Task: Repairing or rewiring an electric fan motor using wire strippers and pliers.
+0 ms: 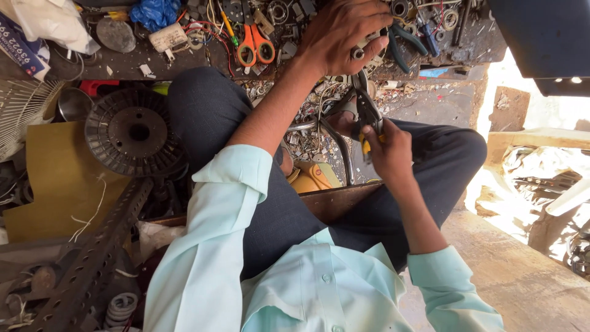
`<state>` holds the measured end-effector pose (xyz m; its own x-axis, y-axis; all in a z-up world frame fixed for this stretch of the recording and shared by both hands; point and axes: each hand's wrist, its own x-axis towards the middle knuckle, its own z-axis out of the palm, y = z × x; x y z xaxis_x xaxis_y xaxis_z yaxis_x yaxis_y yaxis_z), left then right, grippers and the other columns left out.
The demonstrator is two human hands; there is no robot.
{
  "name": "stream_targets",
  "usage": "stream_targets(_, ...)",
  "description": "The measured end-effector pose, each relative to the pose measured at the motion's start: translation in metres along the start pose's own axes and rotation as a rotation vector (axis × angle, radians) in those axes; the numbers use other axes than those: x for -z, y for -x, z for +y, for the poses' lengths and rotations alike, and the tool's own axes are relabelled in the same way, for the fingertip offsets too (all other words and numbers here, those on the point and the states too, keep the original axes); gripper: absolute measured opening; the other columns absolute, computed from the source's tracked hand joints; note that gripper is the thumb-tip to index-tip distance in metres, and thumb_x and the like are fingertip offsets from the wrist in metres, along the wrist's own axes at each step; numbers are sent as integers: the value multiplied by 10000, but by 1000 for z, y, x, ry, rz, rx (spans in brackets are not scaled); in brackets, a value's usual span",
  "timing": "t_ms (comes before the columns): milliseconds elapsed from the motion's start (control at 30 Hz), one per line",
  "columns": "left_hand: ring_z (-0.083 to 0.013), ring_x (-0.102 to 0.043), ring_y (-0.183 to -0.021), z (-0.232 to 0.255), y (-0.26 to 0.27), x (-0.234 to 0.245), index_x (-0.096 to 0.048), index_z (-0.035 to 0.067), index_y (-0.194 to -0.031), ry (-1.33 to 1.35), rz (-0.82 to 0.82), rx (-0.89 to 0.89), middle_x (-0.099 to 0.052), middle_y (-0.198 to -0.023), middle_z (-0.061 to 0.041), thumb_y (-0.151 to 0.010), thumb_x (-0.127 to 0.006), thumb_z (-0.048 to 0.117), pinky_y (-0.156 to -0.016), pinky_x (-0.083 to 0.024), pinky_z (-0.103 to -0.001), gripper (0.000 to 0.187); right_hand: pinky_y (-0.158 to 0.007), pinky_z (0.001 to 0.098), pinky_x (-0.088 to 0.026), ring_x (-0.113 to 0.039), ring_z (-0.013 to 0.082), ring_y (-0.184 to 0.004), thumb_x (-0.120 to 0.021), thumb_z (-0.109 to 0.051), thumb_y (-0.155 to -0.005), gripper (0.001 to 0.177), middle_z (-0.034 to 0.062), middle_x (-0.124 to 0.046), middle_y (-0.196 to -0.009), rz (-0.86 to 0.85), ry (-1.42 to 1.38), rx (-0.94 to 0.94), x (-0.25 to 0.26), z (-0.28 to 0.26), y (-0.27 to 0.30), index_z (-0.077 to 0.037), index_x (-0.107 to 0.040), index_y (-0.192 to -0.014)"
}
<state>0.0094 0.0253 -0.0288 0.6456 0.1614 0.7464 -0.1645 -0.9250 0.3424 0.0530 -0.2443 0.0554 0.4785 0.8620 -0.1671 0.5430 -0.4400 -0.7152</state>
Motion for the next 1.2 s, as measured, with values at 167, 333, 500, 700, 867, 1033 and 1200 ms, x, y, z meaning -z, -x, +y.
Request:
stream_targets(167,-306,-561,-1310,-16,18,-50,-583,126,-1361,93,182,-33,-642,-1333,-94,-1098,-541,280,-1147,-403,-520,309,-583,397,-473,-565,288,-591,-700,-213,-1042,285,196,-617,-681,42,21,-82,-6,26,-5,56,-651,-962)
stream_targets(333,-348,-559,-1354,13,-7,10,-624,140,-1377,138,-27,142,-661,-1375,-116,-1030,-589,275,-1179,-390,-518,374,-669,460,-513,-661,352,-730,-661,-157,-976,166,191,-681,-781,53,73,59,-15,71,-16,-12,-708,-910)
stream_targets(500,-379,-586,-1297,33,-43,41,-716,69,-1282,152,-193,240,-702,-1318,-146,-951,-543,277,-1137,-404,-515,428,-653,484,-489,-640,407,-710,-750,-261,-928,284,229,-665,-747,66,138,-20,3,37,-22,15,-687,-912)
stream_targets(700,-345,-622,-1229,41,-56,54,-743,23,-1171,187,-209,258,-724,-1240,-146,-955,-507,303,-1096,-437,-478,425,-784,347,-536,-666,265,-825,-801,-126,-753,489,172,-701,-924,-116,-247,-25,14,65,-14,1,-659,-1204)
stream_targets(867,-340,-616,-1258,27,-42,33,-752,40,-1171,151,-217,270,-722,-1261,-145,-932,-529,301,-1103,-418,-496,419,-961,331,-510,-613,191,-1089,-818,-6,-763,568,92,-642,-1169,-359,-336,-38,-8,134,2,-42,-603,-1288)
stream_targets(1033,-368,-587,-1303,24,-27,34,-743,39,-1222,146,-212,291,-705,-1310,-156,-932,-566,288,-1132,-416,-514,421,-911,317,-537,-630,164,-1029,-730,-6,-875,524,42,-683,-1128,-618,-578,-161,-3,158,-11,-86,-545,-1359)
stream_targets(1200,-348,-613,-1282,25,-28,30,-737,25,-1200,208,-167,307,-718,-1288,-139,-981,-537,239,-1141,-450,-484,366,-698,311,-505,-578,154,-791,-707,-157,-939,470,57,-636,-903,-678,-516,-371,17,113,-39,-117,-567,-1386)
